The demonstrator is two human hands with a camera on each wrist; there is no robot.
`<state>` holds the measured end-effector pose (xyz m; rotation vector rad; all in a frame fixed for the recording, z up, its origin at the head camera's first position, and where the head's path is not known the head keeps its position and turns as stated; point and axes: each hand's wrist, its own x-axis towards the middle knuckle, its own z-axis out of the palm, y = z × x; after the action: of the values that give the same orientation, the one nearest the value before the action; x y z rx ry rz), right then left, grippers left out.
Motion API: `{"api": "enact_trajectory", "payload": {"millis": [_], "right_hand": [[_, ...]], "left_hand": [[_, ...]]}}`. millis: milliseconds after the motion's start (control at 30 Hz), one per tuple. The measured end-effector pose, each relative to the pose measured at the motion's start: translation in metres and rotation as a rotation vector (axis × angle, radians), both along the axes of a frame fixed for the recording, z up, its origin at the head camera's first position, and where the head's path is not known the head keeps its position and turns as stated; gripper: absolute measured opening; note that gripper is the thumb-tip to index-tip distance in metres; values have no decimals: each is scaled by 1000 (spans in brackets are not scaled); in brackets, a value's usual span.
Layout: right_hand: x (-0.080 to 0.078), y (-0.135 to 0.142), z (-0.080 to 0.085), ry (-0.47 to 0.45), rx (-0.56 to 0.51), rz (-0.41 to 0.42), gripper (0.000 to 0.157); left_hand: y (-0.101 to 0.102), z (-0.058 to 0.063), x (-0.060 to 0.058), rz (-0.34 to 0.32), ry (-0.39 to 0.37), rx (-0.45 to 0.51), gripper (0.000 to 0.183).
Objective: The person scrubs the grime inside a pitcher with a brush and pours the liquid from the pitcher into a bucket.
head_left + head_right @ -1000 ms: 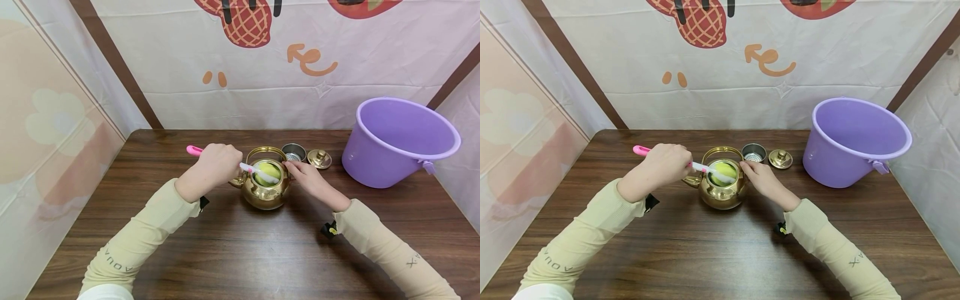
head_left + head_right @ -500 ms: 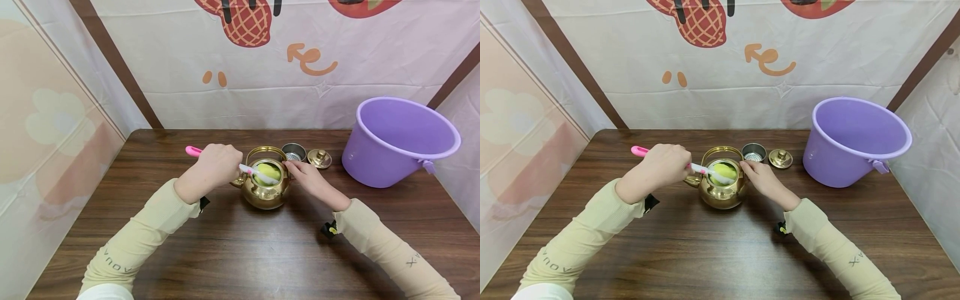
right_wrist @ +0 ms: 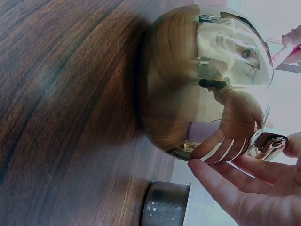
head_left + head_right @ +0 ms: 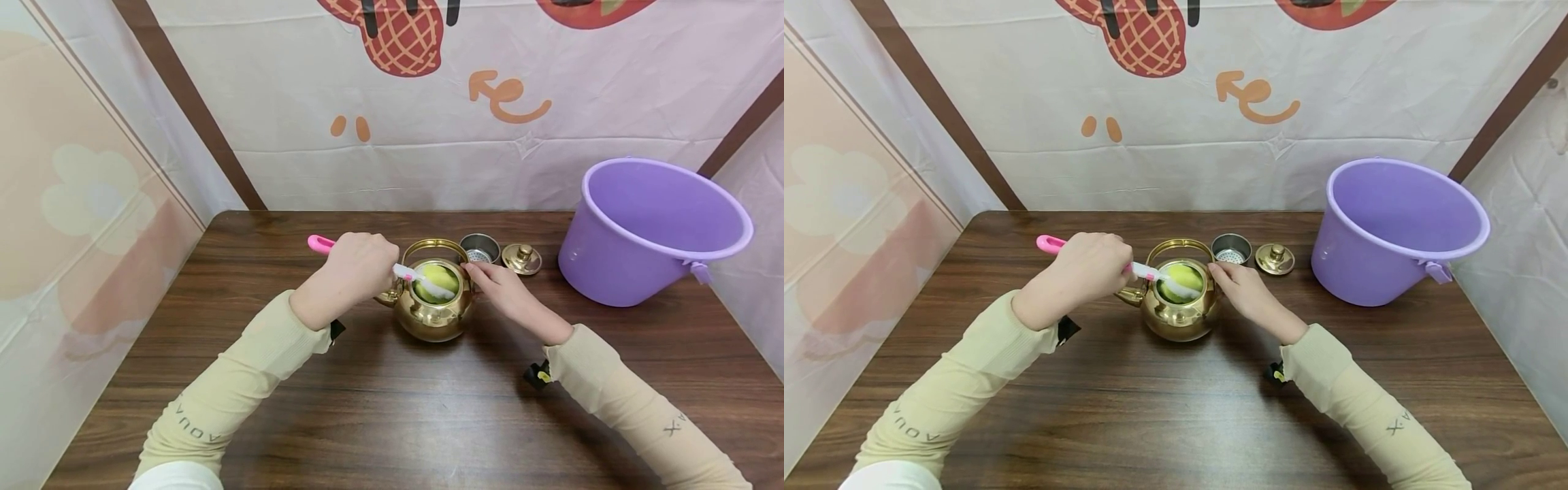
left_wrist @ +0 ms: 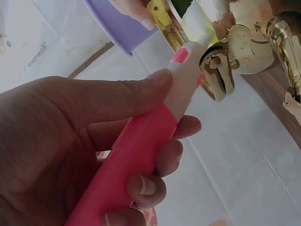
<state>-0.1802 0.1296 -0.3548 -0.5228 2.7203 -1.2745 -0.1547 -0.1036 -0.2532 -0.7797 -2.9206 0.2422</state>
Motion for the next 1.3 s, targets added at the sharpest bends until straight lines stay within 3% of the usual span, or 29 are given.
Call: {"api": "enact_trajectory", "payload": {"millis": [500, 867, 1300], "right_hand": [[0, 1, 1, -8, 4, -9, 38], [0, 1, 1, -1, 16, -8, 40], [0, 1, 1, 10, 19, 4, 41]], "left_hand": [[-1, -5, 0, -88, 123, 3, 13], [1, -3, 4, -120, 118, -37, 13], [-5, -4, 13, -181, 176, -27, 19]]}}
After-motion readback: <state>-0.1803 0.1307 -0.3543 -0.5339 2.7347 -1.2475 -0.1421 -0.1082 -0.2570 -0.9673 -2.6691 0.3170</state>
